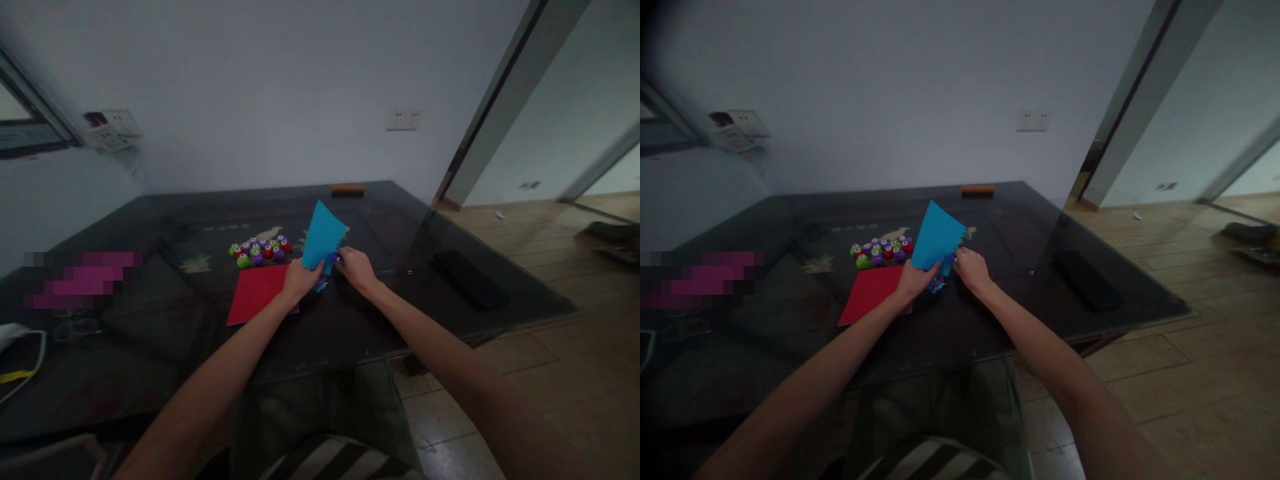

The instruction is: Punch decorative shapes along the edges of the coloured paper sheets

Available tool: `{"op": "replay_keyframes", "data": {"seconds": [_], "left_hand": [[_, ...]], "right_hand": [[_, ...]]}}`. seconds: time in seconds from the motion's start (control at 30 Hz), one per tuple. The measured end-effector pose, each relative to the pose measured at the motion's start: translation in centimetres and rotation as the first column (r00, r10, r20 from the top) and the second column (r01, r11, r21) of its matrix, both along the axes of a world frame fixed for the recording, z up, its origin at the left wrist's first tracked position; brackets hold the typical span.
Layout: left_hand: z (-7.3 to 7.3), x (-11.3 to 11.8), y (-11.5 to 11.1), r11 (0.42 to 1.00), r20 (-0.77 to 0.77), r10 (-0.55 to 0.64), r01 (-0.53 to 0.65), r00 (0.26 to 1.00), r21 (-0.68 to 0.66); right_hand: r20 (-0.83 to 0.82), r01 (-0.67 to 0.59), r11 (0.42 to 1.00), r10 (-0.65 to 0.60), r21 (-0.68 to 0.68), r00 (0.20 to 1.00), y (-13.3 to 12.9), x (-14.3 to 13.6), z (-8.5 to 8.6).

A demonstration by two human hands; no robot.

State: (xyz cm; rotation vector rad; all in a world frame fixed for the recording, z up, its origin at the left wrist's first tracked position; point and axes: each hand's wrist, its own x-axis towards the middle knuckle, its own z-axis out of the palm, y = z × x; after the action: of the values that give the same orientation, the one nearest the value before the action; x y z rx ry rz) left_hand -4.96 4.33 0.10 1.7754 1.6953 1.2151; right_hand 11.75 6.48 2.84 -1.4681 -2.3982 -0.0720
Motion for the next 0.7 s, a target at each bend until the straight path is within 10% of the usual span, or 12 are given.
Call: {"op": "replay_keyframes", "data": {"seconds": [0.7], "left_hand": [[1.0, -0.7, -0.1, 0.995, -0.087, -0.055, 0.062, 0.995, 0.083]], "right_hand": [[-0.165, 0.04, 0.999, -0.035, 0.025, 0.986, 0.4, 0.2, -0.6]]}}
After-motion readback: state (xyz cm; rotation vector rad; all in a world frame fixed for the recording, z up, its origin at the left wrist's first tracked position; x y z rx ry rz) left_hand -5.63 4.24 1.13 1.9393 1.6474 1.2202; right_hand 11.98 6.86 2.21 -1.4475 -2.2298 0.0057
